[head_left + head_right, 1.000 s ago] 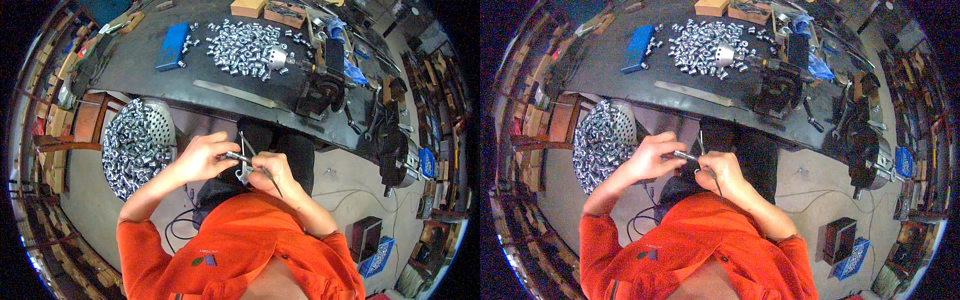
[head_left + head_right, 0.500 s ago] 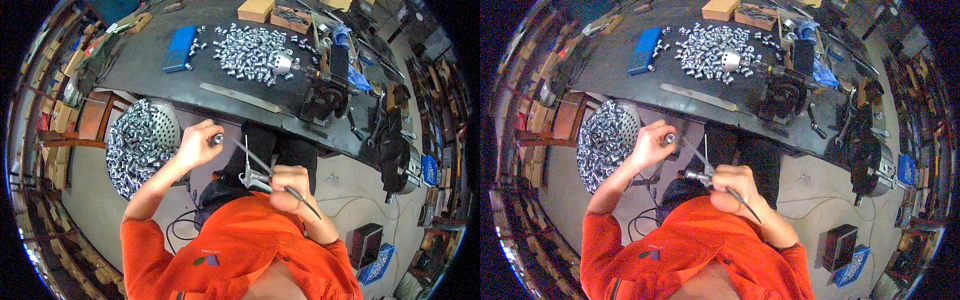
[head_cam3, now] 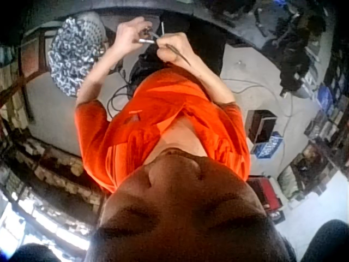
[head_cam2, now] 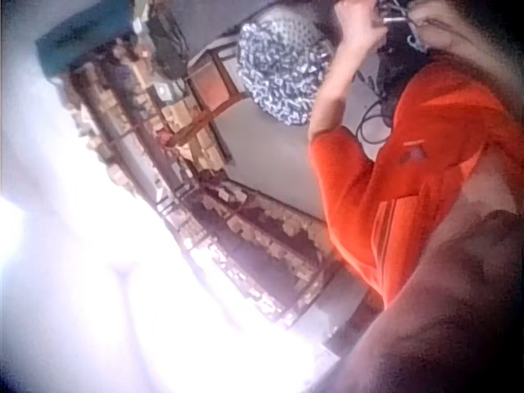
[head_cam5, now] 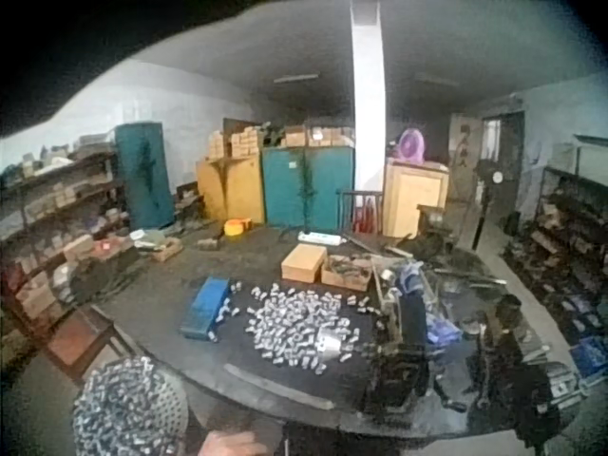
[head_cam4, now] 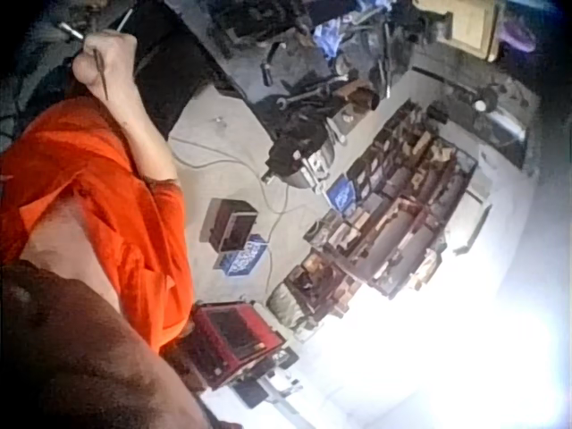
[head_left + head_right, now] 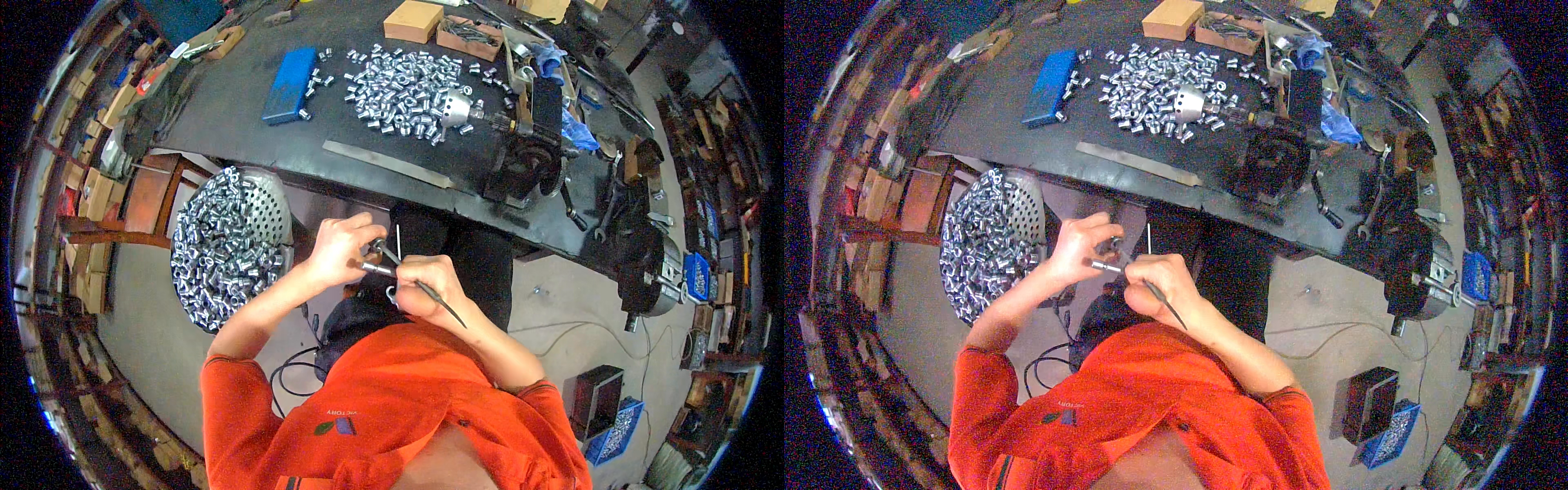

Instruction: The person picks up metal components one at a time from a tray, rotates them by hand, and places them onto a workbench.

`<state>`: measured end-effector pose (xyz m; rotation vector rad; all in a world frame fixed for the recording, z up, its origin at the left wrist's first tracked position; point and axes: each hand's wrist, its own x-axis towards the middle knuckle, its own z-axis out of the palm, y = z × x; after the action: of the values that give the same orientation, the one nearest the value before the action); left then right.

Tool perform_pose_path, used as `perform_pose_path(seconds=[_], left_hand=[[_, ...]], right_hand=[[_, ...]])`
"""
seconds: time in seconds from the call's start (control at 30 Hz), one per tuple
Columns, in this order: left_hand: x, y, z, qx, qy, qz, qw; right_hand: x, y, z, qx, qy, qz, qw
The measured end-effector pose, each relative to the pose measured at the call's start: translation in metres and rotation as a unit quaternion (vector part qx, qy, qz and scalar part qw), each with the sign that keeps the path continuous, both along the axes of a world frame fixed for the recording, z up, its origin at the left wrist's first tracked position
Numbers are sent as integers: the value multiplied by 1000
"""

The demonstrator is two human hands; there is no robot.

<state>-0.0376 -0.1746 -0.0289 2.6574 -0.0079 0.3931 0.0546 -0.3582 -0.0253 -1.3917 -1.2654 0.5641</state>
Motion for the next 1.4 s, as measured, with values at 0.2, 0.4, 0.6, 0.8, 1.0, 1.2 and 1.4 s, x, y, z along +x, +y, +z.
perform_pose_path(seconds=[0.2,0.4,0.6,0.8,1.0,1.2,1.4], left_hand=[[32,13,-11,27,-2,-13,1000],[136,71,-24,21,-43,93,995],[183,114,37,-265,-108,132,949],[77,162,39,-84,-50,171,980],[-65,211,4,-145,69,280,946],[-106,227,-50,99,224,384,890],[-83,229,-83,240,337,370,832]], right_hand=[[13,-27,-8,30,-34,-92,995],[23,-50,7,17,-42,-177,983],[20,-48,-7,11,-68,-195,978],[18,-46,-13,-12,-45,-186,981],[12,-36,-26,-1,-15,-147,989],[8,-35,-21,4,5,-120,993],[9,-42,-22,-3,-19,-139,990]])
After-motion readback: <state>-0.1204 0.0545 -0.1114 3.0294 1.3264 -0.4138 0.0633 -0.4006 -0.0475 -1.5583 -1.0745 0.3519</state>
